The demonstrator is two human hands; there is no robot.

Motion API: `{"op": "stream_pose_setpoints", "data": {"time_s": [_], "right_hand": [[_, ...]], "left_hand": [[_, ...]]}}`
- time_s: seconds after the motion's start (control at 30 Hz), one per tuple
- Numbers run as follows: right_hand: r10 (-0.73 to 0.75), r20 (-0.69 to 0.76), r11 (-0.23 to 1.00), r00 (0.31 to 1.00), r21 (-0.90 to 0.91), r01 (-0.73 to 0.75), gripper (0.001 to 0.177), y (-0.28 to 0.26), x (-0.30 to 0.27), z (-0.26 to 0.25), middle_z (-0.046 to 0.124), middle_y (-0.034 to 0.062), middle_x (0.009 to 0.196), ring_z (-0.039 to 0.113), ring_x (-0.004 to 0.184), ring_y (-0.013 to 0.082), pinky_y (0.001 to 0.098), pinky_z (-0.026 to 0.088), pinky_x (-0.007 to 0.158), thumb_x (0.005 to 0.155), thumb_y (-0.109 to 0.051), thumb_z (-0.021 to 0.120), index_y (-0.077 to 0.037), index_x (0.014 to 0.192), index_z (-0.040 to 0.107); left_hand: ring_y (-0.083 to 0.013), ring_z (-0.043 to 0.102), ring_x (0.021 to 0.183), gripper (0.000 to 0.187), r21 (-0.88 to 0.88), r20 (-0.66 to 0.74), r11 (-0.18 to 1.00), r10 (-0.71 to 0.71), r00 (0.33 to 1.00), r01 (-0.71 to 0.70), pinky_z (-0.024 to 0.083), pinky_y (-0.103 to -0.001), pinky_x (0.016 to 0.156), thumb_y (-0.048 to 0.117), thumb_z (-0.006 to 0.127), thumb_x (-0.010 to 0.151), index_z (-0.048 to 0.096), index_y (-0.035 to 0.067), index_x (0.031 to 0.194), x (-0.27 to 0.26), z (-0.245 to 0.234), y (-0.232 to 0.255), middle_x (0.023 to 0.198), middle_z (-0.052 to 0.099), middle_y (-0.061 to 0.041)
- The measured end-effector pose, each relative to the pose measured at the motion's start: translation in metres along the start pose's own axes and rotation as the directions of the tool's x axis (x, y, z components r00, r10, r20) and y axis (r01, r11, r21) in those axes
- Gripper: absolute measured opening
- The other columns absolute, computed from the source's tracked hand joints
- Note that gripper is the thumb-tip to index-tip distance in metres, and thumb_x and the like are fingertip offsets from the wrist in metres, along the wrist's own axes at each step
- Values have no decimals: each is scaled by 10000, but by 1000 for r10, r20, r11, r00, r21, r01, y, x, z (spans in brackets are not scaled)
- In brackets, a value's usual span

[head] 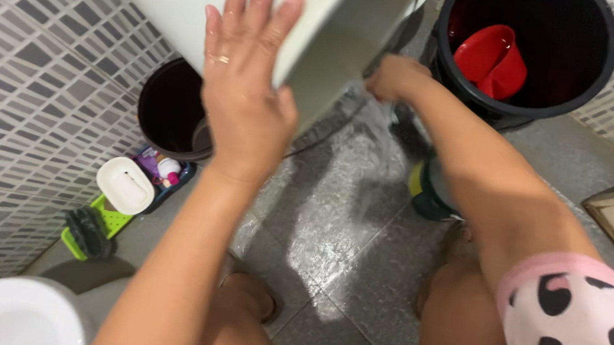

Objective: The person scrubs the interior and exterior of a white bucket using a small abrasive pad, then rinses it with water from a red scoop. The person repeats this process for a second white bucket, scrubbing and rinsing both the inside and outside surfaces.

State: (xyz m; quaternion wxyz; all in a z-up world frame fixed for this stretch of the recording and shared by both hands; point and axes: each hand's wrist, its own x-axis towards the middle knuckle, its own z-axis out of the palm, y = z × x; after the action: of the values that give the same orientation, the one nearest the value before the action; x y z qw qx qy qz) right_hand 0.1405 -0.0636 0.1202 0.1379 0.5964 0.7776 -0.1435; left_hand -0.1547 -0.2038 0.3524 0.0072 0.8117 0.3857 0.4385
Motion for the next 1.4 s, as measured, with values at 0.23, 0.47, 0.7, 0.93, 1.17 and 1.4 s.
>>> {"op": "stream_pose_setpoints", "data": {"time_s": [0.23,0.47,0.7,0.93,1.17,1.4], "right_hand": [[357,472,524,806,613,-591,137,98,-76,7,684,90,621,612,536,188,335,479,495,858,-100,712,1,796,781],[804,-72,548,590,475,-689,239,194,-43,88,710,202,1106,679,1034,346,457,528,884,844,-158,767,-51,1056,795],[453,463,857,762,8,-515,351,259,2,163,778,173,1270,768,1129,326,451,587,967,873,-162,669,-125,1188,821],[691,410,617,595,93,-781,354,266,-28,165,726,152,1313,683,1235,323,463,534,1002,922,-242,654,-128,1240,761],[588,437,116,680,787,-606,252,257,-62,95,641,79,770,481,526,141,317,391,453,1014,-279,656,-39,1062,718],[524,64,-146,849,989,15,306,266,-184,-25,486,-68,683,377,493,28,202,345,468,1138,-383,546,-81,1151,596]], "left_hand": [[-342,529,1417,688,-150,292,984,-47,955,95,369,-429,1258,-174,555,762,638,114,1381,-12,36,-34,1470,588,-178],[-365,556,1308,526,-240,617,969,205,759,-66,389,-420,1164,52,722,773,649,74,1293,-57,116,-50,1407,583,-232],[-306,534,1376,499,-249,657,939,345,670,-238,344,-406,1210,-6,499,883,614,65,1363,-97,157,-77,1451,581,-197],[-272,309,1515,671,-185,818,971,238,523,-152,175,-469,1253,57,593,807,539,106,1473,-96,168,-69,1591,417,-130],[-234,-27,1598,567,-45,958,959,-38,283,279,-70,-511,1251,541,450,967,466,377,1510,-64,201,-55,1723,106,-59],[-368,-48,1566,992,383,817,842,-500,287,380,1,-657,1188,719,601,802,209,312,1617,-38,234,-54,1717,7,-68]]}}
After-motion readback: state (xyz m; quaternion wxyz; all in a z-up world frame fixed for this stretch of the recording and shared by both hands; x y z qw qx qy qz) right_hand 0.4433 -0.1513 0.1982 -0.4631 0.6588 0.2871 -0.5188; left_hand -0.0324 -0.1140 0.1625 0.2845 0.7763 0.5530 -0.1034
